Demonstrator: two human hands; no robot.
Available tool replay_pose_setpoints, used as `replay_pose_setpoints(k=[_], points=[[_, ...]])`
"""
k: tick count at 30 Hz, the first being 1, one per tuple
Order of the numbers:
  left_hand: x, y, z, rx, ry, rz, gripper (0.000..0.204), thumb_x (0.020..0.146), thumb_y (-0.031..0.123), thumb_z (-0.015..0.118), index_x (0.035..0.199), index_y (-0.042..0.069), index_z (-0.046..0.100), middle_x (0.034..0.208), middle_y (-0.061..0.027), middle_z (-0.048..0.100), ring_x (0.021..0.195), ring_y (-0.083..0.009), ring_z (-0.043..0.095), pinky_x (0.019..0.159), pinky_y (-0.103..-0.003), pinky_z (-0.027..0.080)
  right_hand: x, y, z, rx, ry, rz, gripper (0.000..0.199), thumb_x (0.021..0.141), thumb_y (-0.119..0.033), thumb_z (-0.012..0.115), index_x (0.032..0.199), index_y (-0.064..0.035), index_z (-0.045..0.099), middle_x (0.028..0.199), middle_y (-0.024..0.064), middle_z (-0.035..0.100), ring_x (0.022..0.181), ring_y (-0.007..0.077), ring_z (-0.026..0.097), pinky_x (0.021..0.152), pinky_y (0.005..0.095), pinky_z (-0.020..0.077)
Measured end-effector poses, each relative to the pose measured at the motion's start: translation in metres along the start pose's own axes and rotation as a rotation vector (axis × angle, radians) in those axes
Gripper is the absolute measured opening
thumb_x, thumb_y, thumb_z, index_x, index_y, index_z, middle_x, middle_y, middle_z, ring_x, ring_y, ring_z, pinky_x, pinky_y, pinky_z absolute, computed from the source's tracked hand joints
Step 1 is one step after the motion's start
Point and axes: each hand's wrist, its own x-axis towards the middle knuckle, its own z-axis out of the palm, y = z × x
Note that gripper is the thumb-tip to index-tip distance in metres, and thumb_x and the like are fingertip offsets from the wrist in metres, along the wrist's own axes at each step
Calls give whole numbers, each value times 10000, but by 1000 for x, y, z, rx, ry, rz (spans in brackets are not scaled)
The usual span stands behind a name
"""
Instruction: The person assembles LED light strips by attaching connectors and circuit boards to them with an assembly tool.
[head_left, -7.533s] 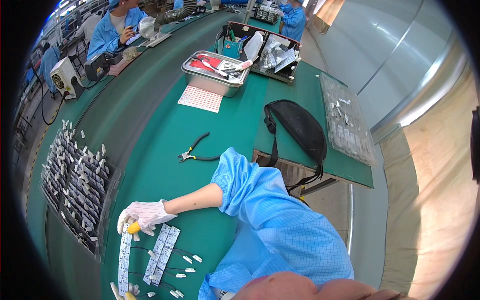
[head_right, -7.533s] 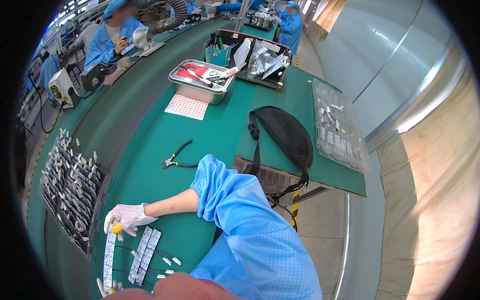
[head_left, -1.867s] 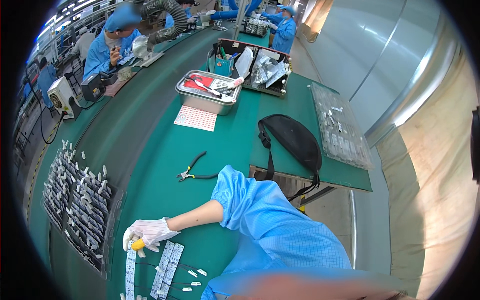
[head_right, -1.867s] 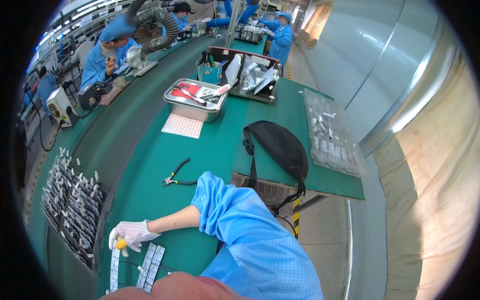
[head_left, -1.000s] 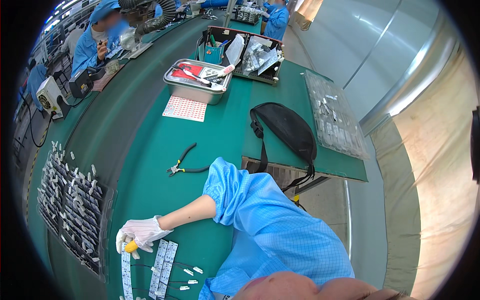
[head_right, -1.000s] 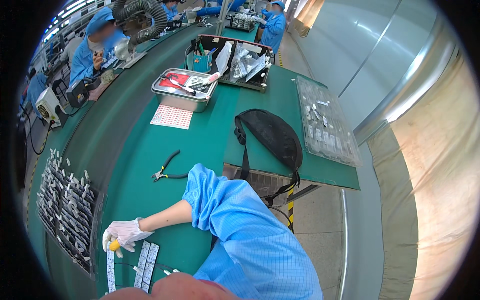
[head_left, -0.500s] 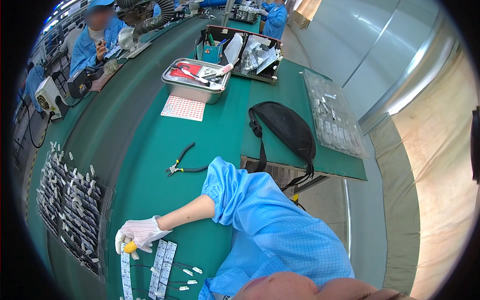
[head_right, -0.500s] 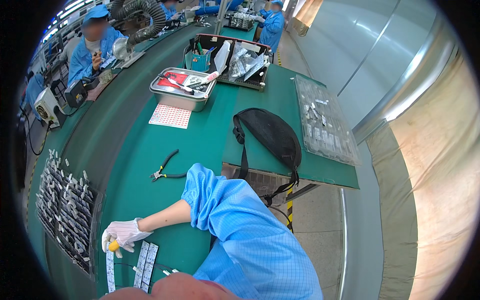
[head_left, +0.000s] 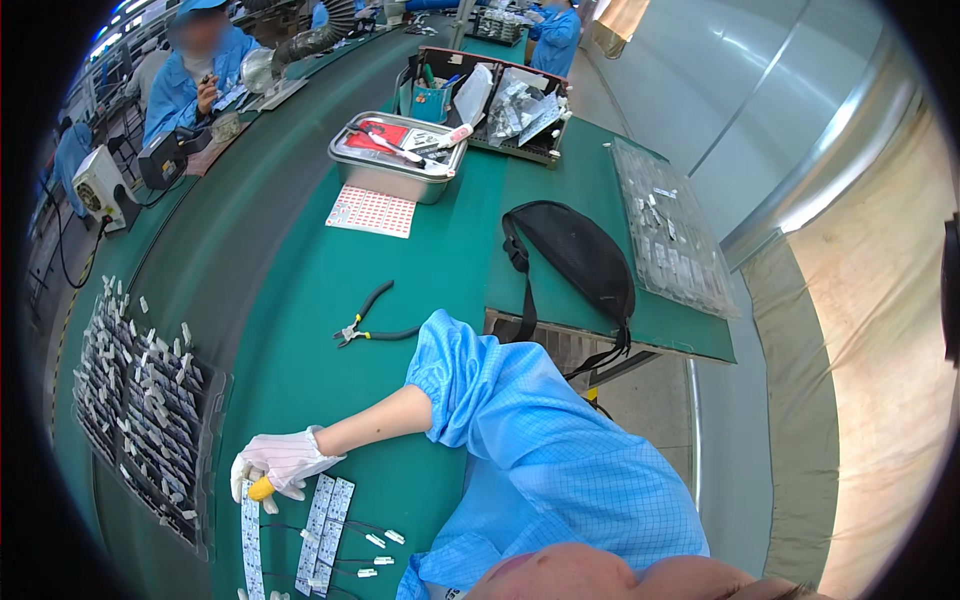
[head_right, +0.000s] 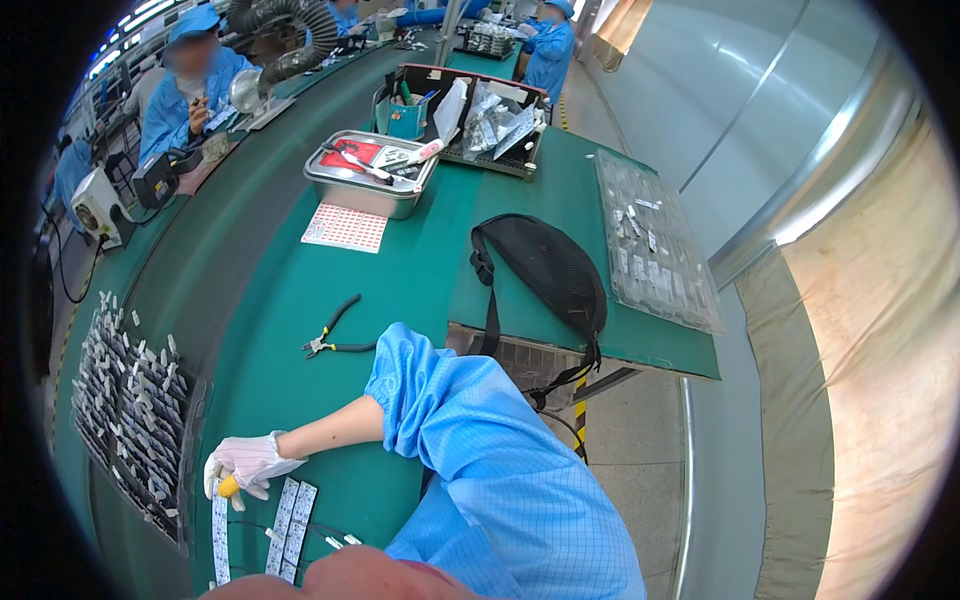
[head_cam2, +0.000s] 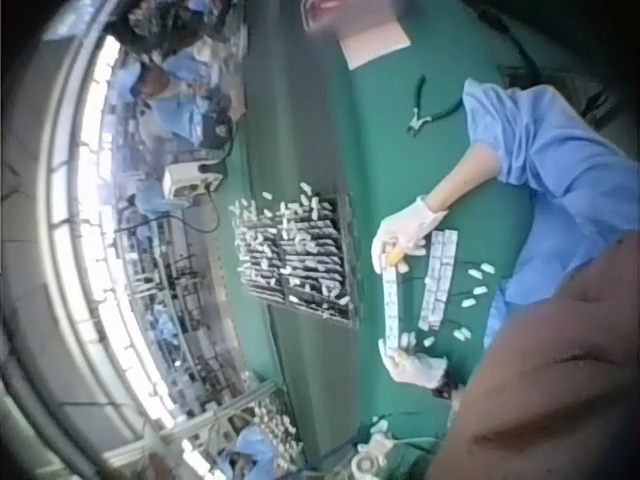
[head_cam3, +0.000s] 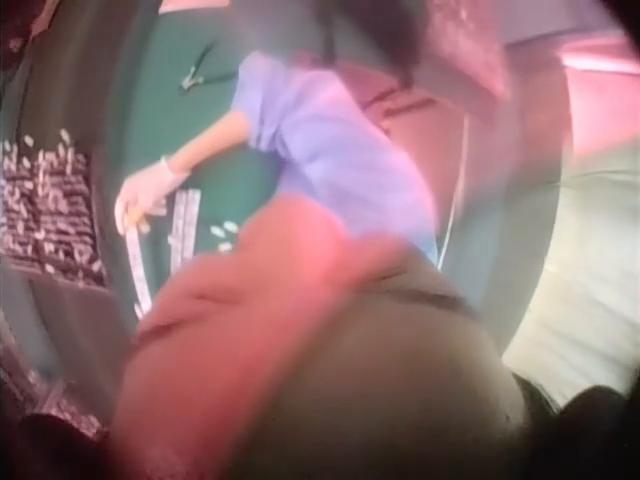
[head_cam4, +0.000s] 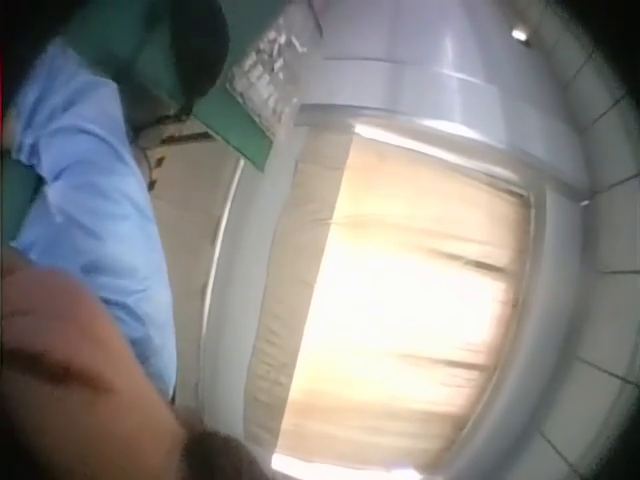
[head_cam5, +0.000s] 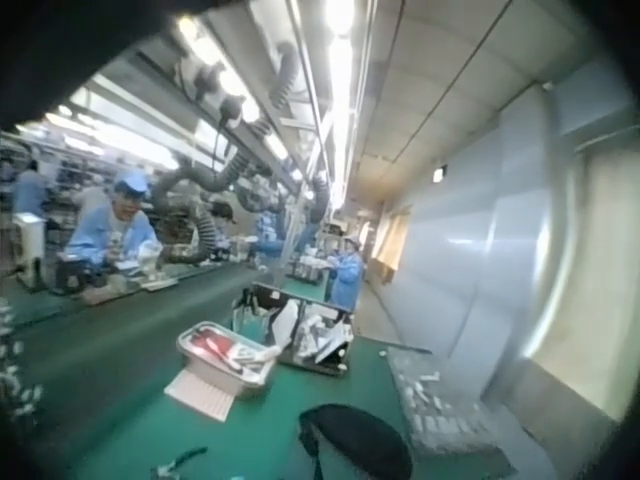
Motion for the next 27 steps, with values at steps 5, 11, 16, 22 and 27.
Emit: replay_pose_setpoints(k=[5,11,16,22,27], points=[[13,-15,-29,-89,45,-112,507,938,237,447,1369,-10,342,914,-78,610,742,-110,589,685,-234,484,6,-12,10,12,12,120,307,803,-65,553,1107,-19,561,744,93,675,418,112,550,348,236,400],[-12,27,14,-246,190,39,410,888,137,550,1229,-84,488,950,-145,654,788,-174,646,720,-263,514,-1,-5,10,173,13,196,373,872,-154,574,1222,-40,519,827,81,636,482,47,465,418,178,347],[-19,29,12,-41,124,131,408,800,149,659,1141,-59,577,882,-135,688,761,-144,650,698,-245,502,-13,1,13,36,99,221,507,853,-358,617,1197,3,524,811,68,628,442,40,462,388,162,330],[-16,31,11,383,167,366,376,758,154,690,1090,-11,621,829,-122,684,670,-127,628,623,-253,479,-7,10,6,-72,67,89,850,707,-619,655,1219,37,477,817,81,614,464,29,474,393,141,324],[-13,38,9,-114,135,136,397,806,123,669,1160,-29,573,788,-104,699,712,-65,629,638,-202,484,4,-14,15,-185,121,58,961,652,-681,668,1234,53,457,831,72,612,484,18,491,405,123,317]])
